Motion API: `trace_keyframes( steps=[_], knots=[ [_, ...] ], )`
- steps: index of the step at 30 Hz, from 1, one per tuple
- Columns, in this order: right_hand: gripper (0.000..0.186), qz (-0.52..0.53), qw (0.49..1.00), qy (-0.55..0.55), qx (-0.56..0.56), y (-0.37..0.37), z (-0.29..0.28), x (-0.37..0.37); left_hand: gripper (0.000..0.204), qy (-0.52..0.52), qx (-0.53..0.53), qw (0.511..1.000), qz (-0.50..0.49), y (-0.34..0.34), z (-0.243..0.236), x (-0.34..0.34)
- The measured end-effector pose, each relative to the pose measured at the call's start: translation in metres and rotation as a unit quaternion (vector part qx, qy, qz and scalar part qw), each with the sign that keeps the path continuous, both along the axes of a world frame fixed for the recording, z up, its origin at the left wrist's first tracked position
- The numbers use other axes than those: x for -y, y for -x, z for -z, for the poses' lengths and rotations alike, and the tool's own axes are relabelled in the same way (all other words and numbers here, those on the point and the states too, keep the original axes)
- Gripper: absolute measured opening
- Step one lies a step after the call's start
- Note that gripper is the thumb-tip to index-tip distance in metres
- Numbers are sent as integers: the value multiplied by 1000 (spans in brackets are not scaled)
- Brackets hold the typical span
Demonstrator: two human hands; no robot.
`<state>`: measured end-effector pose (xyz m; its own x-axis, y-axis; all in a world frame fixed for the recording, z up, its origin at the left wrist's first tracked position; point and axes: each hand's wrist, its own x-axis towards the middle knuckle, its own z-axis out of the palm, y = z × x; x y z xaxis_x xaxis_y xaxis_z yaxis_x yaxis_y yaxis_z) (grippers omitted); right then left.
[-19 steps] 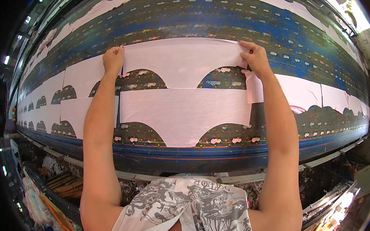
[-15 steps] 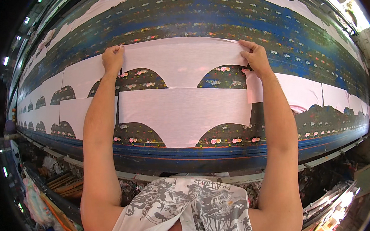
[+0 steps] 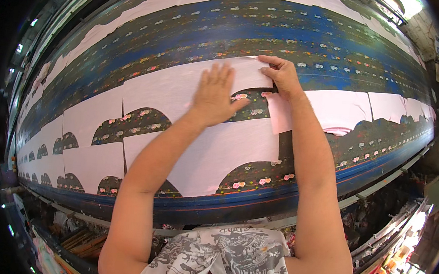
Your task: The person repeatedly picks up pink fabric pieces and places them on a patterned surface, smoothing and adjusting them by hand. The person occasionally reaches upward to handle hanging items before returning to arrange more fabric pieces.
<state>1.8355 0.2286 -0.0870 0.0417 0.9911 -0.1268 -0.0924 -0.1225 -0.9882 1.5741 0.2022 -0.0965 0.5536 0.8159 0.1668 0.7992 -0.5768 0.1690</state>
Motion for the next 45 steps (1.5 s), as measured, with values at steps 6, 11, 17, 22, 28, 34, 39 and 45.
trace_keyframes(
  steps=[6,11,17,22,28,34,39,45],
  knots=[
    [41,49,995,-11,-81,-8,-3,3,108,28,-34,997,58,-96,-19,-16],
    [33,57,997,-31,-52,-5,2,7,107,47,-16,993,109,-64,-26,-34],
    [19,77,995,-40,-42,1,-7,15,98,72,-68,994,-36,62,-26,-14],
    [16,109,989,-69,-71,8,-42,82,97,92,-75,993,-27,115,-36,68],
    [16,97,989,-105,45,27,-73,220,95,30,-17,992,118,78,-11,182],
    [15,51,961,-134,238,58,-81,385,99,2,-24,989,148,-25,-8,195],
    [15,-23,934,-175,310,68,-90,477,92,37,-27,986,159,-54,-16,202],
    [15,-1,920,-238,312,49,-80,525,86,34,-18,987,154,-52,-6,201]
  ],
)
